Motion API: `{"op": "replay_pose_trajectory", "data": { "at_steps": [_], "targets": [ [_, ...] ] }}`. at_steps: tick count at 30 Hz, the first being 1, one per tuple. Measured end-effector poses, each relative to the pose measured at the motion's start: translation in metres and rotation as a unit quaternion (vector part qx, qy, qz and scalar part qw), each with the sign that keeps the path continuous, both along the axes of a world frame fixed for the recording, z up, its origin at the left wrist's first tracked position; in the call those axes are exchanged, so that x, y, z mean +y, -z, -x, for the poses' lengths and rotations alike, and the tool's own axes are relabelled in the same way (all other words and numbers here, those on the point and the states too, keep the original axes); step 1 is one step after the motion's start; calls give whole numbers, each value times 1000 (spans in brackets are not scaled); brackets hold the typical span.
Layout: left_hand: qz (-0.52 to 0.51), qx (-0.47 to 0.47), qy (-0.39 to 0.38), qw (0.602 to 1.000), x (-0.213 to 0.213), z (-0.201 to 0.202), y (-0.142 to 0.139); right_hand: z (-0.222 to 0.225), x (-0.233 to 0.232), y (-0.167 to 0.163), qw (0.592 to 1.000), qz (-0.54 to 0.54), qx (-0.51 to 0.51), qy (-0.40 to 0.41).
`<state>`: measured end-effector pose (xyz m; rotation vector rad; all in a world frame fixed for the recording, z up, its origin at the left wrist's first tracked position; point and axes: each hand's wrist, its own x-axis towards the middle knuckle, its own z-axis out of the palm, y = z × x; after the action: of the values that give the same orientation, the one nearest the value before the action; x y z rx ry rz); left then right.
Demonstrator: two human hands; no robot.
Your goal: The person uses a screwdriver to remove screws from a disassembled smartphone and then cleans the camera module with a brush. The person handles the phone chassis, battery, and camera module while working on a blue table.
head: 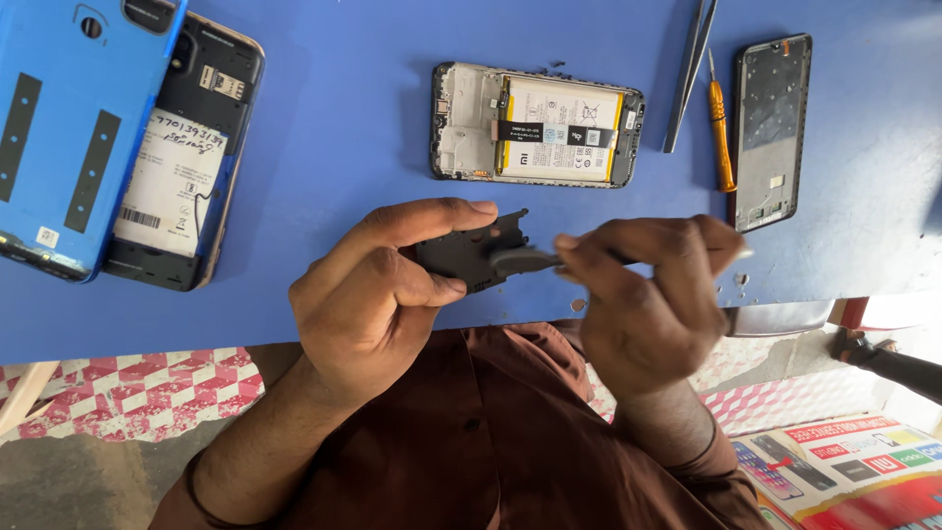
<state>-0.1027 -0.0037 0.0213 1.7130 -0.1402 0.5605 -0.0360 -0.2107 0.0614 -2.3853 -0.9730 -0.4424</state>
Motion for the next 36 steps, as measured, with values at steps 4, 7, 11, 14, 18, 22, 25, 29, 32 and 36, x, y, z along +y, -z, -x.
{"op": "replay_pose_trajectory", "data": {
  "at_steps": [4,7,11,14,18,22,25,29,32,36],
  "targets": [
    [10,8,-2,1000,2,-1,-1,-4,-4,7,998,8,-31,48],
    [13,29,-10,999,3,0,-3,-5,-10,7,996,-17,-28,85],
    [-1,15,-13,1000,0,-1,-1,5,-7,0,989,-96,91,63],
    [-16,38,-17,999,-3,0,0,9,0,-11,984,-74,155,43],
    [-60,29,-35,997,-13,1,-8,5,8,-26,972,-54,230,16],
    [-69,2,-25,997,-20,-3,-22,4,9,-30,947,-86,307,38],
    [-82,26,47,995,-17,-4,-31,2,3,-29,932,-148,328,51],
    [-36,50,141,988,-14,-3,-30,-9,-10,-24,940,-115,320,18],
    [69,123,134,981,-19,-2,-23,-12,-14,-21,940,-89,330,-15],
    [122,226,92,962,-17,-3,-12,-13,-14,-16,940,-138,311,-41]
  ]
}}
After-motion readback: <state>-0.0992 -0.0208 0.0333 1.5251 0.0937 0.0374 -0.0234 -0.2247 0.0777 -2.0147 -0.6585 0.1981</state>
